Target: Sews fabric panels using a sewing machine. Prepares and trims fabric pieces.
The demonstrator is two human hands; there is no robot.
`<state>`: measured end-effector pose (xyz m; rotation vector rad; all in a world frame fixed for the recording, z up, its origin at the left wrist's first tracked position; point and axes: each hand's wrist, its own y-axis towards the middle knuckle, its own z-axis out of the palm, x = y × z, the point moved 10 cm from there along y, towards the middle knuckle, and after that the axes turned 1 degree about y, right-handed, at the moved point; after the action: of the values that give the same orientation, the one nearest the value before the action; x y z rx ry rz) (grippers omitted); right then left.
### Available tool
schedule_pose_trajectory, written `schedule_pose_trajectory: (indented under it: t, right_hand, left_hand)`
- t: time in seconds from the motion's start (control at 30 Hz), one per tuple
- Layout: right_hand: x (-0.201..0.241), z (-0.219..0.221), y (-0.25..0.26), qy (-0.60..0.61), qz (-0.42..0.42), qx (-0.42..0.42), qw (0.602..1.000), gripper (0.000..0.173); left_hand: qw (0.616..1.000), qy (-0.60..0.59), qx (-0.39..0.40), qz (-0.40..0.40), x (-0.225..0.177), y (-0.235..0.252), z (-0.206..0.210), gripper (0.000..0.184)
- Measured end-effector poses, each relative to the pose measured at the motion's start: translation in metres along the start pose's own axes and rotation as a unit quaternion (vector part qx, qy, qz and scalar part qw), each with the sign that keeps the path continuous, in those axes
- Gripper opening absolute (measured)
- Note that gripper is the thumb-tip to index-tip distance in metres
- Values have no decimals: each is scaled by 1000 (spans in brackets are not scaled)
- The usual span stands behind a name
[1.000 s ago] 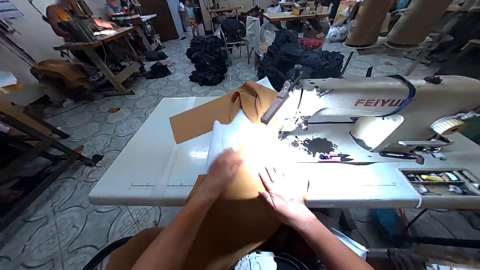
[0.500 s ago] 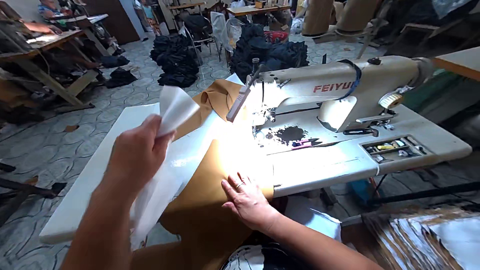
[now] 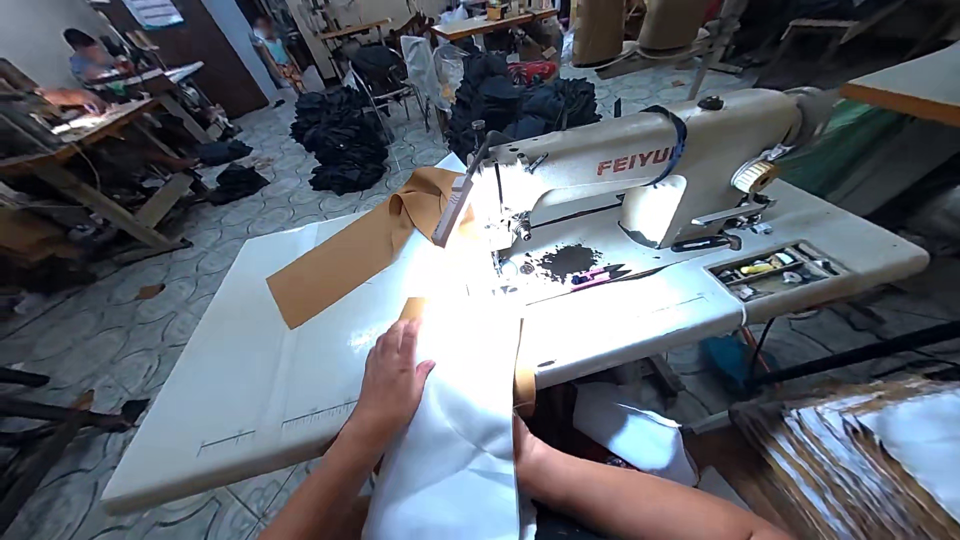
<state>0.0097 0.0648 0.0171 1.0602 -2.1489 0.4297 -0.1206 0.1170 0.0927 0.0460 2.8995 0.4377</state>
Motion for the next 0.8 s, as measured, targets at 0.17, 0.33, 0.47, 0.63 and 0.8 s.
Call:
schedule_pose_trajectory:
  t: [0.17, 0.33, 0.47, 0.63, 0.8]
  right_hand:
    - [3, 8, 1, -35, 10, 20, 999, 35]
    - [9, 10, -6, -21, -24, 18, 999, 32]
    - [4, 14, -7, -64, -2, 70, 995, 34]
    - [6, 12, -7, -59, -38, 22, 997, 33]
    - [13, 0, -9, -40, -79, -47, 995, 30]
  left_hand:
    - [978, 24, 61, 196, -56, 37, 7, 45]
    - [949, -58, 284, 124, -47, 71, 49, 44]
    - [966, -120, 176, 148, -49, 73, 37, 17]
    - [949, -86, -128, 276, -49, 53, 19, 14]
    - [930, -102, -168, 309, -53, 40, 13, 19]
